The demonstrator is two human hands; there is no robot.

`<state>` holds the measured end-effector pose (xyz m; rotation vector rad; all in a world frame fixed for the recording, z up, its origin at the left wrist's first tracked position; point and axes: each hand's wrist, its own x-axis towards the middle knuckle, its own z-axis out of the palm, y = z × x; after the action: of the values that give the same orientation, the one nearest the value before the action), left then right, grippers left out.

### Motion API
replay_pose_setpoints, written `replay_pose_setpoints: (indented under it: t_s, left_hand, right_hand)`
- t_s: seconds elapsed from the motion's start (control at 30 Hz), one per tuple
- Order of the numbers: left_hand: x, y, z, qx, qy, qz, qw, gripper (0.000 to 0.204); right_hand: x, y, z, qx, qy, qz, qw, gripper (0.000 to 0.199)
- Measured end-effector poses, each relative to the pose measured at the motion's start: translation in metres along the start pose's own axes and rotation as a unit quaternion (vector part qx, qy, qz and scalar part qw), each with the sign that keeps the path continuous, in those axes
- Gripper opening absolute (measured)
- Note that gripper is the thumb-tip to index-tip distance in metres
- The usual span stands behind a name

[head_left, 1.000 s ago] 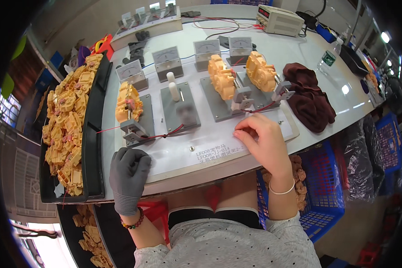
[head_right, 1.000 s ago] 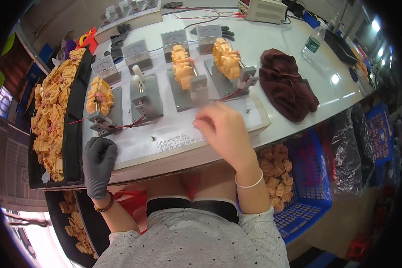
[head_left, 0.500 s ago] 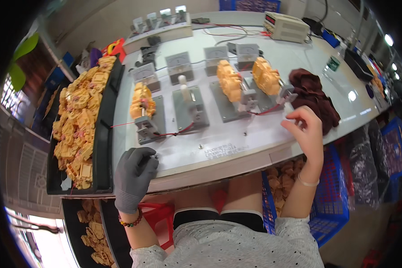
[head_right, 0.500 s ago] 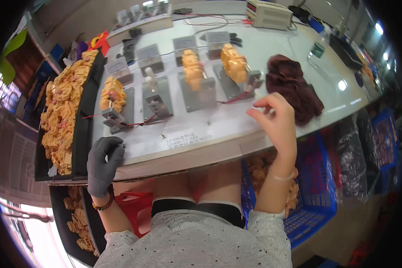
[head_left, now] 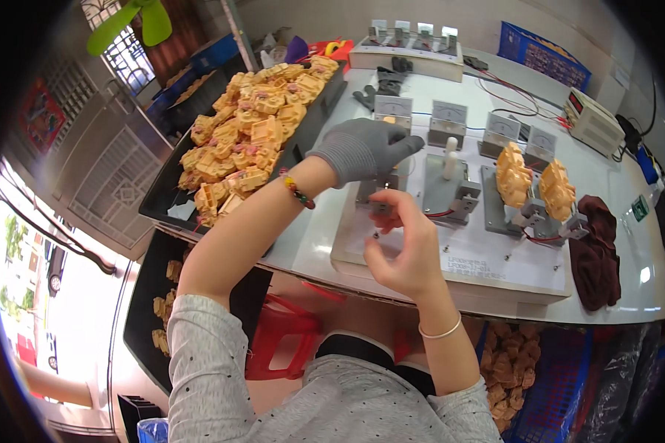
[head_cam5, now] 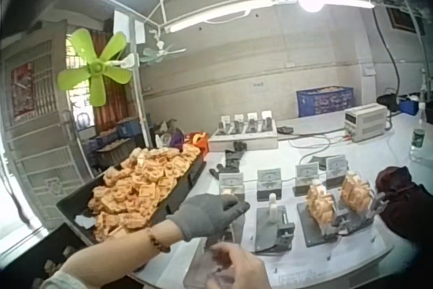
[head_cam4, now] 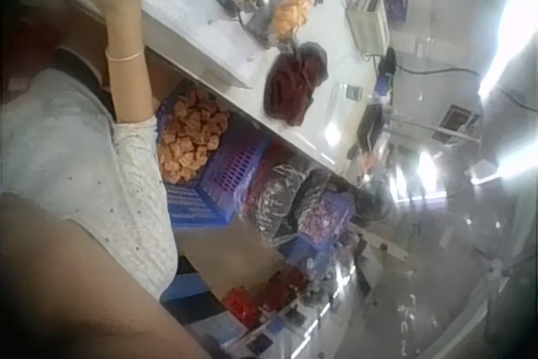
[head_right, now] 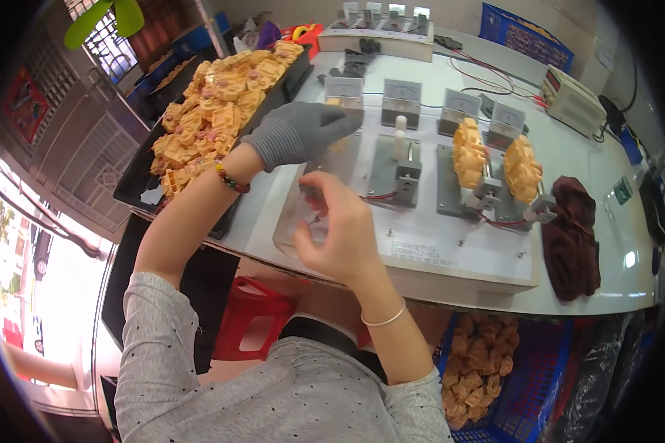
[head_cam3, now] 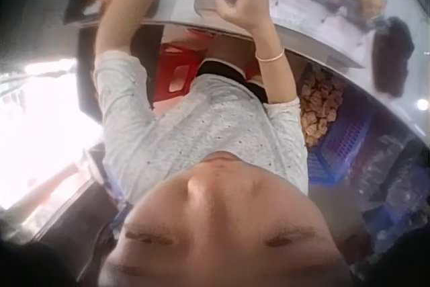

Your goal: Testing orange mechanical components using a testing fixture with meters.

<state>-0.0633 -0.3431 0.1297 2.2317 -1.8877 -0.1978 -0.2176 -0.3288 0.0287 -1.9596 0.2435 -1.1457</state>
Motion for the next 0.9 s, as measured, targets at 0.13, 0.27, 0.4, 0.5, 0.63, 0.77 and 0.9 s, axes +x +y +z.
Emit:
replay_pose_setpoints:
  t_s: [0.13, 0.27, 0.4, 0.5, 0.63, 0.77, 0.9]
  left_hand:
    - [-0.004, -0.009, -0.025, -0.103, 0.329, 0.053, 0.937, 0.034]
    - [-0.051, -0.112, -0.072, -0.225, 0.268, 0.050, 0.936, 0.031]
    - [-0.089, -0.237, -0.057, -0.234, 0.162, -0.166, 0.944, 0.031]
    - [-0.090, -0.268, -0.053, -0.060, 0.138, -0.212, 0.966, 0.029]
    - [-0.044, -0.153, -0.060, -0.041, 0.253, -0.015, 0.966, 0.027]
    - [0.002, -0.008, -0.036, -0.107, 0.113, 0.166, 0.974, 0.030]
    - [0.038, 0.055, 0.002, -0.002, 0.067, 0.220, 0.973, 0.049]
  right_hand:
    - [0.000, -0.003, -0.002, -0.018, -0.006, -0.003, 1.000, 0.054]
    - [-0.022, -0.018, -0.017, -0.002, 0.047, 0.038, 0.998, 0.067]
    - [-0.067, -0.031, -0.090, 0.078, 0.098, 0.097, 0.987, 0.045]
    - [-0.063, -0.035, -0.103, 0.058, 0.148, 0.095, 0.983, 0.036]
    - [-0.031, -0.029, -0.097, -0.132, 0.177, 0.042, 0.974, 0.038]
    - [-0.032, -0.009, -0.098, -0.247, 0.185, 0.045, 0.950, 0.046]
    - [-0.034, -0.011, -0.099, -0.201, 0.197, 0.044, 0.959, 0.048]
